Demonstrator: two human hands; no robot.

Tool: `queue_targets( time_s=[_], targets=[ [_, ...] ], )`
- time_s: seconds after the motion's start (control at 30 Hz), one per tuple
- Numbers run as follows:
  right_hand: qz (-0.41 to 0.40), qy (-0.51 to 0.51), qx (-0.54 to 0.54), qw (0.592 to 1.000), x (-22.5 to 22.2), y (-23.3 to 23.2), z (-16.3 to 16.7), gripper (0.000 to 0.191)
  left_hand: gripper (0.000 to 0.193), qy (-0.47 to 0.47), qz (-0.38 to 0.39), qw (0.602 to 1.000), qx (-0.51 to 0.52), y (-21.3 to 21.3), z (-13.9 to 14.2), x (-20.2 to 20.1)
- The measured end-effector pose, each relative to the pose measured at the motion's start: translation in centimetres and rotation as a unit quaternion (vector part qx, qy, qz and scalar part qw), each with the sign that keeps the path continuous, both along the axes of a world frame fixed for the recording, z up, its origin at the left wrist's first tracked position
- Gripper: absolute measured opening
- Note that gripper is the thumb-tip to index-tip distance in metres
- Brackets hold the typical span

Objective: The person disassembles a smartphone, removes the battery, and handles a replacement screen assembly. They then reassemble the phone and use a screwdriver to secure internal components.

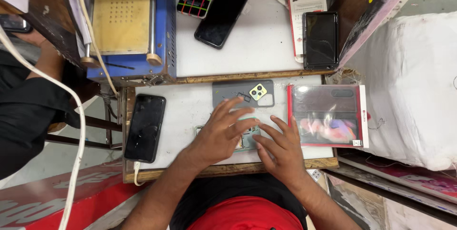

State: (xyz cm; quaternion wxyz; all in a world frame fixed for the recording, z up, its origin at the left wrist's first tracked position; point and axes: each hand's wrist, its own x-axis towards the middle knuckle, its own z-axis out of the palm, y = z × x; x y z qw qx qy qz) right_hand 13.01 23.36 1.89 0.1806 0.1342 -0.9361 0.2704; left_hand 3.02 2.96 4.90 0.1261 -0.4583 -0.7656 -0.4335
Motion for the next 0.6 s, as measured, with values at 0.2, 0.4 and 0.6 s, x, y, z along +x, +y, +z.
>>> queue_targets(
  time_s=[0.2, 0.4, 0.6],
  targets=[
    [0.007, 0.042, -0.027, 0.999, 0.4, 0.3, -0.3, 0.007, 0.048, -0.084, 0.0, 0.995, -0.048, -0.1, -0.3, 0.0],
    [-0.018, 0.06, -0.067, 0.996, 0.5, 0.2, -1.0, 0.014, 0.042, -0.11, -0.003, 0.994, -0.022, 0.1, -0.9, -0.1],
    [-0.026, 0.036, -0.057, 0.997, 0.4, 0.2, -1.1, 0.012, 0.033, -0.181, 0.003, 0.984, -0.007, 0.1, -0.7, -0.3]
  ],
)
